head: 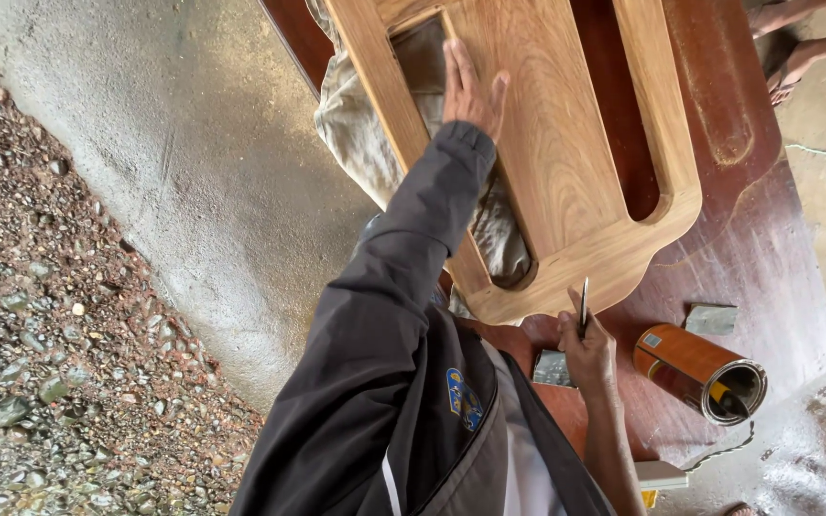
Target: Refining the surface and joints of a wooden furniture frame using a chisel and sandpaper
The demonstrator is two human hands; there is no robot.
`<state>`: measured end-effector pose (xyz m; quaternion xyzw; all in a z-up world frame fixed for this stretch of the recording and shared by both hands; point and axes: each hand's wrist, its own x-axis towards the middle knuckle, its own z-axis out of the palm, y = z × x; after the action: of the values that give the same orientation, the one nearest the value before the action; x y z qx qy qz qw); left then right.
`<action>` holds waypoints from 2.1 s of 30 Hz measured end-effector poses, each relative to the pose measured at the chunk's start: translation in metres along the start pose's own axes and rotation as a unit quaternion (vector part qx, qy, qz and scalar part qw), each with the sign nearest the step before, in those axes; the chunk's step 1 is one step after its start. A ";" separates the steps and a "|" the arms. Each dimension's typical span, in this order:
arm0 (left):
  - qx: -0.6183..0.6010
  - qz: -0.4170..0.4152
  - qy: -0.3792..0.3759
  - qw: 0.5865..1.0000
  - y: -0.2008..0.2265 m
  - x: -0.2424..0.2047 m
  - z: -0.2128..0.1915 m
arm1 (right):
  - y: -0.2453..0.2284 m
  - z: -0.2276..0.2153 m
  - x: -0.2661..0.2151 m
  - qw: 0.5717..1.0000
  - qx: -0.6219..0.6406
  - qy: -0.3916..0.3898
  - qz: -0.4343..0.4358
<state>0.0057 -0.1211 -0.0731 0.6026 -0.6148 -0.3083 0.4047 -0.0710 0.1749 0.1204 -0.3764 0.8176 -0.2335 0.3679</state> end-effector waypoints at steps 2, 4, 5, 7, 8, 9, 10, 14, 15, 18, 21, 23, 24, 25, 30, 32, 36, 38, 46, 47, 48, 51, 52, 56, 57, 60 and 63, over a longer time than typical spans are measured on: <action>-0.010 -0.007 0.002 1.000 0.018 -0.024 -0.005 | 0.001 0.001 -0.001 1.000 -0.007 0.001 0.006; -0.021 -0.016 0.004 1.000 0.033 -0.046 -0.012 | 0.002 0.002 -0.002 1.000 -0.015 0.000 0.013; -0.030 -0.030 -0.016 0.999 0.040 -0.056 -0.015 | 0.004 0.002 -0.003 0.999 -0.040 -0.002 0.004; -0.039 -0.044 -0.036 0.998 0.048 -0.075 -0.017 | 0.012 0.004 -0.004 0.998 -0.066 -0.004 -0.007; -0.027 -0.047 -0.039 0.998 0.050 -0.084 -0.017 | 0.018 0.006 -0.004 0.996 -0.056 0.021 -0.061; -0.016 -0.049 -0.042 0.998 0.052 -0.092 -0.016 | 0.024 0.007 -0.004 0.991 -0.047 0.045 -0.115; -0.016 -0.050 -0.042 0.998 0.049 -0.093 -0.013 | 0.027 0.007 -0.005 0.991 -0.048 0.045 -0.115; 0.056 -0.044 -0.018 0.997 0.048 -0.083 -0.014 | 0.029 0.006 -0.008 0.994 -0.038 0.030 -0.095; 0.085 -0.072 -0.032 0.993 0.050 -0.077 -0.016 | 0.027 0.006 -0.009 0.996 -0.027 0.031 -0.080; 0.113 -0.096 -0.041 0.988 0.050 -0.056 -0.021 | 0.028 0.007 -0.009 0.997 -0.035 0.024 -0.066; 0.138 -0.112 -0.053 0.983 0.042 -0.037 -0.017 | 0.019 0.007 -0.009 0.998 -0.047 0.011 -0.041; 0.137 -0.111 -0.062 0.982 0.039 -0.022 -0.022 | 0.027 0.010 -0.005 0.999 -0.028 0.000 -0.030; 0.136 -0.112 -0.068 0.982 0.037 -0.014 -0.024 | 0.030 0.012 -0.004 1.000 -0.010 -0.014 -0.022; 0.137 -0.108 -0.070 0.982 0.037 -0.010 -0.026 | 0.031 0.015 -0.002 1.000 -0.008 -0.011 -0.022; 0.160 -0.073 -0.078 0.981 0.044 -0.015 -0.042 | 0.000 0.021 0.004 0.958 0.278 -0.067 -0.022; 0.156 -0.056 -0.086 0.982 0.041 -0.030 -0.042 | -0.021 0.019 0.009 0.929 0.359 -0.082 -0.043; 0.142 -0.023 -0.121 0.982 0.043 -0.071 -0.042 | -0.053 0.011 0.013 0.868 0.483 -0.098 -0.064; 0.131 -0.034 -0.130 0.982 0.050 -0.087 -0.043 | -0.051 0.008 0.018 0.867 0.485 -0.105 -0.041; 0.081 -0.051 -0.140 0.986 0.069 -0.111 -0.049 | -0.012 0.005 0.037 0.818 0.560 -0.118 0.053; 0.081 -0.053 -0.137 0.986 0.069 -0.110 -0.048 | 0.004 0.004 0.041 0.833 0.528 -0.150 0.061; 0.081 -0.056 -0.135 0.986 0.069 -0.110 -0.048 | 0.019 0.002 0.046 0.847 0.495 -0.182 0.068; 0.107 -0.063 -0.120 0.985 0.068 -0.094 -0.047 | -0.022 0.004 0.042 0.887 0.450 -0.102 0.030; 0.108 -0.065 -0.118 0.985 0.070 -0.087 -0.049 | -0.027 0.005 0.044 0.887 0.449 -0.105 0.029; 0.116 -0.090 -0.126 0.981 0.064 -0.063 -0.046 | -0.034 0.005 0.052 0.917 0.384 -0.103 -0.040; 0.139 -0.093 -0.119 0.979 0.060 -0.058 -0.042 | -0.032 0.005 0.054 0.924 0.364 -0.103 -0.053; 0.135 -0.094 -0.117 0.979 0.058 -0.049 -0.045 | -0.030 0.006 0.065 0.949 0.291 -0.082 -0.086; 0.129 -0.096 -0.148 0.976 0.068 -0.063 -0.057 | -0.015 0.005 0.084 0.974 0.160 -0.066 -0.144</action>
<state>0.0183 -0.0467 0.0050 0.6539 -0.6416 -0.3495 0.1965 -0.0979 0.0991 0.0916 -0.4411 0.6807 -0.3863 0.4392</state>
